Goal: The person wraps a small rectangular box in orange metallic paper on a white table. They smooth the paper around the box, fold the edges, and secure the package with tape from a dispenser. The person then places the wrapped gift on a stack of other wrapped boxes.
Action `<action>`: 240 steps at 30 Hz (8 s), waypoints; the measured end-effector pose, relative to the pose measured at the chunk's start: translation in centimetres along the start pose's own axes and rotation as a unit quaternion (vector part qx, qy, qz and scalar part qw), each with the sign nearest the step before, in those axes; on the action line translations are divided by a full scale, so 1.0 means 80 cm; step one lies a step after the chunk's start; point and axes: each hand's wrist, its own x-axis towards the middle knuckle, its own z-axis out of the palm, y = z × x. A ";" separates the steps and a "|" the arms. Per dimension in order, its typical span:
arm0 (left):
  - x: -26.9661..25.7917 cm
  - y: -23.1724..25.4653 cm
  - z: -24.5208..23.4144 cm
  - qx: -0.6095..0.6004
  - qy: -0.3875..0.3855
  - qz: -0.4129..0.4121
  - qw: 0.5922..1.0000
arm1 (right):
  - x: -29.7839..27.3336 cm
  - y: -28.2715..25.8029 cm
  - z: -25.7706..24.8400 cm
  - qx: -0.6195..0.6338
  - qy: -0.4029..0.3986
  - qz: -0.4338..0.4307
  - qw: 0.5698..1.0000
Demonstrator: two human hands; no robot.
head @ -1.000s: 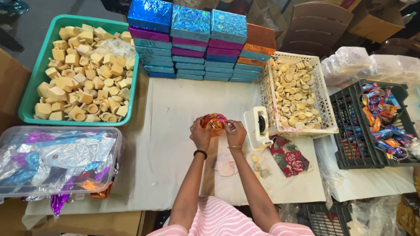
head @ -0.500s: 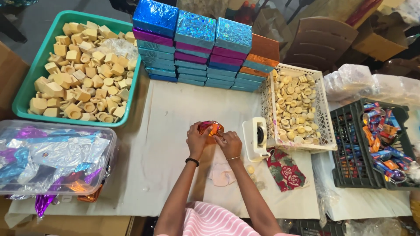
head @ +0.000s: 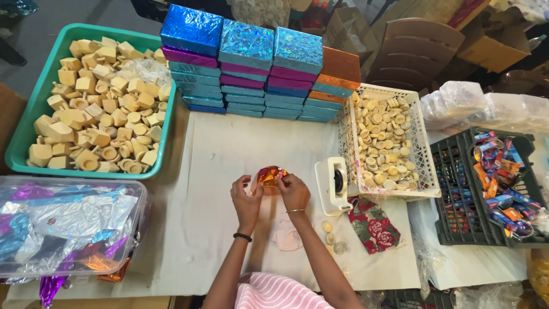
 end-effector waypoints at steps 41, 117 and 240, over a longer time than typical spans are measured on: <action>0.088 0.018 0.000 0.107 -0.228 -0.219 0.943 | 0.082 0.126 -0.014 0.198 -0.372 -0.115 0.900; 0.038 -0.035 -0.020 0.265 -0.156 0.309 0.900 | -0.079 0.224 -0.148 -0.324 -0.041 0.166 0.931; -0.138 -0.138 -0.029 0.356 -0.153 0.156 0.909 | 0.218 0.047 -0.131 0.078 0.089 0.000 0.993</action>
